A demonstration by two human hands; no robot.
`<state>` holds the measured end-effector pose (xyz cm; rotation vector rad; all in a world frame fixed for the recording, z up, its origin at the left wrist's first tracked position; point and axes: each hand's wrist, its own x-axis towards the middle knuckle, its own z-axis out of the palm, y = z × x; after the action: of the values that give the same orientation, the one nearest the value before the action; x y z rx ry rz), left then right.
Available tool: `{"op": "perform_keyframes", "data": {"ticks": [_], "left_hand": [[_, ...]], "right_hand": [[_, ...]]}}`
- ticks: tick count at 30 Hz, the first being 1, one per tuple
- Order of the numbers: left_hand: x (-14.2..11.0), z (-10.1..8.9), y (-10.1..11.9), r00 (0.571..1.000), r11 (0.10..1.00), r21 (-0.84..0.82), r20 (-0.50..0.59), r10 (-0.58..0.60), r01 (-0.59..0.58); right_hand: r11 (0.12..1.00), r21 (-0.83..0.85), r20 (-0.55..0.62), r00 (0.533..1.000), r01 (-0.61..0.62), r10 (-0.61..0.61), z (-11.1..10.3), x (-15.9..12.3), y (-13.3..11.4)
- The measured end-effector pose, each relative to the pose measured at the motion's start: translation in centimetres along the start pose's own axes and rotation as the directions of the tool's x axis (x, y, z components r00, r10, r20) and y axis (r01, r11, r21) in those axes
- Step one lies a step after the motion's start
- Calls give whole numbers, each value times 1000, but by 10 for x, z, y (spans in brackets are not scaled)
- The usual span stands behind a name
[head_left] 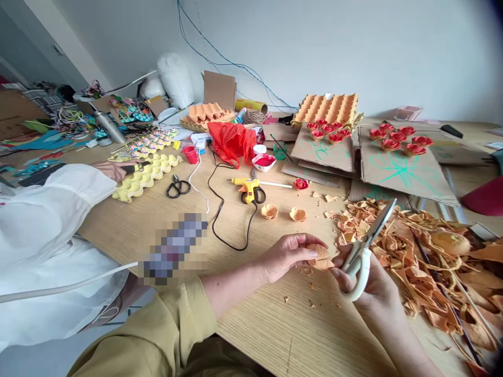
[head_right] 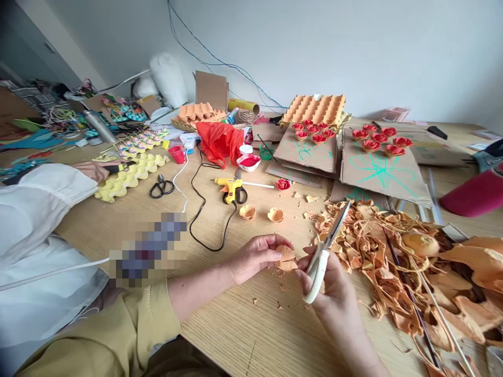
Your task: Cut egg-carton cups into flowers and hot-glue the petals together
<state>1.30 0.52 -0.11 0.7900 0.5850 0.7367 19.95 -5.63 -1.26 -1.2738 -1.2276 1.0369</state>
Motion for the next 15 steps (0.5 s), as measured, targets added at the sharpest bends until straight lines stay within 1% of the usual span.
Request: {"op": "perform_keyframes", "data": {"ticks": [5,10,12,15], "left_hand": [[2,0,-2,1000,1000,-13,-10,4,-4],[3,-1,-6,1000,1000,3,0,14,-14],[3,-2,-7,1000,1000,24,2,17,-17],[4,-4,-9,1000,999,33,7,16,-16]], "right_hand": [[990,101,-3,995,-100,100,-3,3,-4],[970,193,-78,983,-150,167,1,5,-8],[968,201,-106,979,-150,174,4,4,-11],[976,163,-150,974,-145,169,5,4,-13]]}}
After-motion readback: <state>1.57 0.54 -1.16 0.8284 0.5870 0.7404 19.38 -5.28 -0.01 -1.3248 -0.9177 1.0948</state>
